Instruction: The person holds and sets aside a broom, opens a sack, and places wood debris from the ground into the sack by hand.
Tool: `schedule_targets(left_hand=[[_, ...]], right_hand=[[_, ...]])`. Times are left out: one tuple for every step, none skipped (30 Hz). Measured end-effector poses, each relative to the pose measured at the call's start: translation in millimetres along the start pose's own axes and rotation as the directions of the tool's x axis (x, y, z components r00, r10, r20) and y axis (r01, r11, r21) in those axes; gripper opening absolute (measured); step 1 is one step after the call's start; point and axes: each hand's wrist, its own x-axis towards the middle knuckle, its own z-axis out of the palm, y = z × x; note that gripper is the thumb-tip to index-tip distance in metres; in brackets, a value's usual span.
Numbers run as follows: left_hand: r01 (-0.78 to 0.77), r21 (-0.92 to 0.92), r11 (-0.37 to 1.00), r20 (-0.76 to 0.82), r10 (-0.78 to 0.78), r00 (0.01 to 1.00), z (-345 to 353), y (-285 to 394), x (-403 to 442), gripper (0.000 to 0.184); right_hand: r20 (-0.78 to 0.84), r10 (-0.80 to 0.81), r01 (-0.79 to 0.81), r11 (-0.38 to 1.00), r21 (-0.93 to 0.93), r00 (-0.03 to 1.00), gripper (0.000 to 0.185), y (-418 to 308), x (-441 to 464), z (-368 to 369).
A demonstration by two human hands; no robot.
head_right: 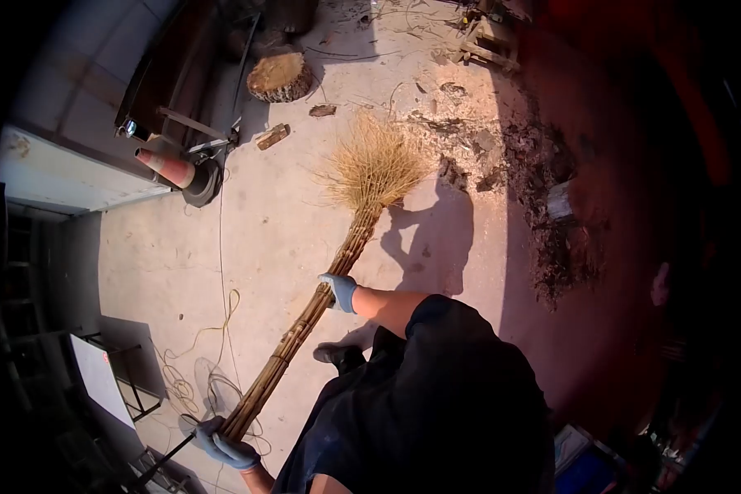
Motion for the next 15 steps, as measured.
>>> schedule_targets(left_hand=[[0.055, -0.08, 0.995, -0.009, -0.056, 0.998, 49, 17, 5, 0.036], [-0.061, -0.115, 0.991, 0.117, 0.075, 0.99, 86, 31, 14, 0.028], [-0.133, -0.129, 0.983, 0.274, 0.164, 0.948, 117, 52, 22, 0.022], [-0.173, -0.145, 0.974, 0.4, 0.218, 0.89, 142, 73, 25, 0.023], [-0.259, -0.16, 0.952, 0.456, 0.304, 0.837, 165, 82, 19, 0.026], [-0.253, -0.164, 0.953, 0.452, 0.301, 0.84, 172, 88, 10, 0.023], [-0.12, -0.167, 0.979, 0.409, 0.179, 0.895, 166, 88, 6, 0.02], [0.019, -0.177, 0.984, 0.374, 0.049, 0.926, 152, 81, -7, 0.017], [0.196, -0.234, 0.952, 0.249, -0.136, 0.959, 142, 51, -26, 0.015], [0.378, -0.397, 0.837, 0.171, -0.337, 0.926, 125, 36, -41, 0.013], [0.405, -0.398, 0.823, 0.066, -0.414, 0.908, 105, 24, -54, 0.015], [0.398, -0.314, 0.862, -0.002, -0.42, 0.907, 75, 2, -67, 0.019], [0.409, -0.214, 0.887, -0.001, -0.419, 0.908, 33, -17, -76, 0.024], [0.399, -0.355, 0.845, -0.106, -0.46, 0.881, -9, -48, -92, 0.03], [0.43, -0.408, 0.806, -0.092, -0.504, 0.859, -46, -13, -80, 0.03]], right_hand=[[-0.12, -0.116, 0.108, 0.992, -0.068, 0.986, 0.02, -46, 15, -21], [-0.139, -0.196, 0.197, 0.98, -0.004, 0.971, 0.017, -91, 36, -47], [-0.211, -0.279, 0.271, 0.96, -0.071, 0.937, 0.018, -141, 60, -71], [-0.345, -0.335, 0.327, 0.941, -0.084, 0.877, 0.02, -180, 34, -67], [-0.403, -0.382, 0.334, 0.924, -0.188, 0.831, 0.021, -209, 26, -75], [-0.451, -0.438, 0.336, 0.896, -0.291, 0.778, 0.023, -227, 23, -80], [-0.443, -0.45, 0.351, 0.89, -0.291, 0.776, 0.023, -228, 27, -76], [-0.424, -0.474, 0.437, 0.879, -0.189, 0.772, 0.025, -214, 35, -74], [-0.415, -0.493, 0.51, 0.857, -0.079, 0.765, 0.028, -193, 50, -79], [-0.32, -0.475, 0.52, 0.851, 0.07, 0.82, 0.036, -164, 85, -91], [-0.285, -0.405, 0.445, 0.891, 0.089, 0.869, 0.039, -125, 61, -69], [-0.248, -0.332, 0.365, 0.925, 0.103, 0.91, 0.042, -84, 31, -43], [-0.1, -0.242, 0.254, 0.958, 0.133, 0.965, 0.036, -43, 4, -27], [0.045, -0.176, 0.162, 0.959, 0.232, 0.983, 0.027, -2, -15, -11], [0.127, -0.011, -0.016, 0.977, 0.212, 0.992, 0.022, 18, -74, 13]])
